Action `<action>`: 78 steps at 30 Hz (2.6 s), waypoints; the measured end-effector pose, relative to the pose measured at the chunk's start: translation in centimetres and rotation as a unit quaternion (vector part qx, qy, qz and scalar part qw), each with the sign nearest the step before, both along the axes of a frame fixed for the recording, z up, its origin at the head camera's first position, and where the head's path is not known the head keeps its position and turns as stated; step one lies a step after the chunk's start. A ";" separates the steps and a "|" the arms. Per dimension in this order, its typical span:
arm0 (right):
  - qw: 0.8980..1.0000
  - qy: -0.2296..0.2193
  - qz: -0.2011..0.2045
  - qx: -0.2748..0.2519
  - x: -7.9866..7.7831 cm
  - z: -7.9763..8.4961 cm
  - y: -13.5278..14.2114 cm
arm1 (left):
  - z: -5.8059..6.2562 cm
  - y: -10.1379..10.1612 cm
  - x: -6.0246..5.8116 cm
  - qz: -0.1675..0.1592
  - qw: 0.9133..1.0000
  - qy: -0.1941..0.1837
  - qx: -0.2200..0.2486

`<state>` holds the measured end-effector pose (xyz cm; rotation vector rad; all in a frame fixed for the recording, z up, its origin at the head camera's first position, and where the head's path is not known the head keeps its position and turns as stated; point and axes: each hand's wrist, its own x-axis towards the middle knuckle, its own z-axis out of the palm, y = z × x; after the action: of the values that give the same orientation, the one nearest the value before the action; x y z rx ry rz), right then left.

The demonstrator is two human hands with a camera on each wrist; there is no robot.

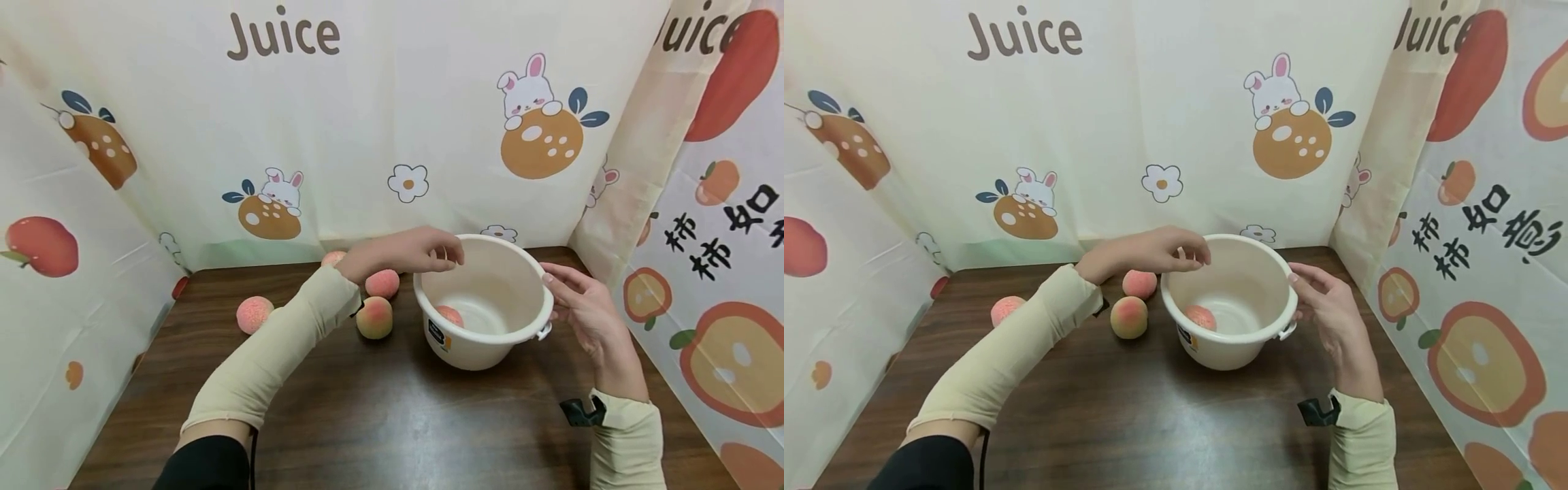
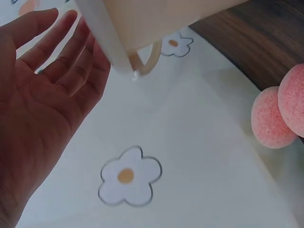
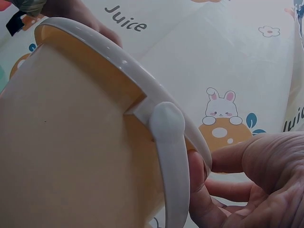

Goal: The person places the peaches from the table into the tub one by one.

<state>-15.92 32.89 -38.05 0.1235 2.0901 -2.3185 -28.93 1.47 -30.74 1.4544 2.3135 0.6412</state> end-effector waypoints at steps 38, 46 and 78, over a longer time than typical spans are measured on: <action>1.000 0.001 0.001 -0.010 0.1 -0.1 -0.2 | -9.1 -8.8 5.3 0.256 0.952 0.167 -0.035; 1.000 0.004 -0.001 -0.014 0.0 -0.2 -0.2 | -11.7 -8.8 5.8 0.277 0.939 0.190 -0.076; 1.000 -0.002 0.022 0.000 -0.2 -0.1 -1.2 | -15.1 -9.1 5.9 0.293 0.948 0.116 -0.036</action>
<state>-16.15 31.66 -38.17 0.0829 2.0698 -2.2915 -23.02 -7.68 -45.89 0.8290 2.9475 0.5411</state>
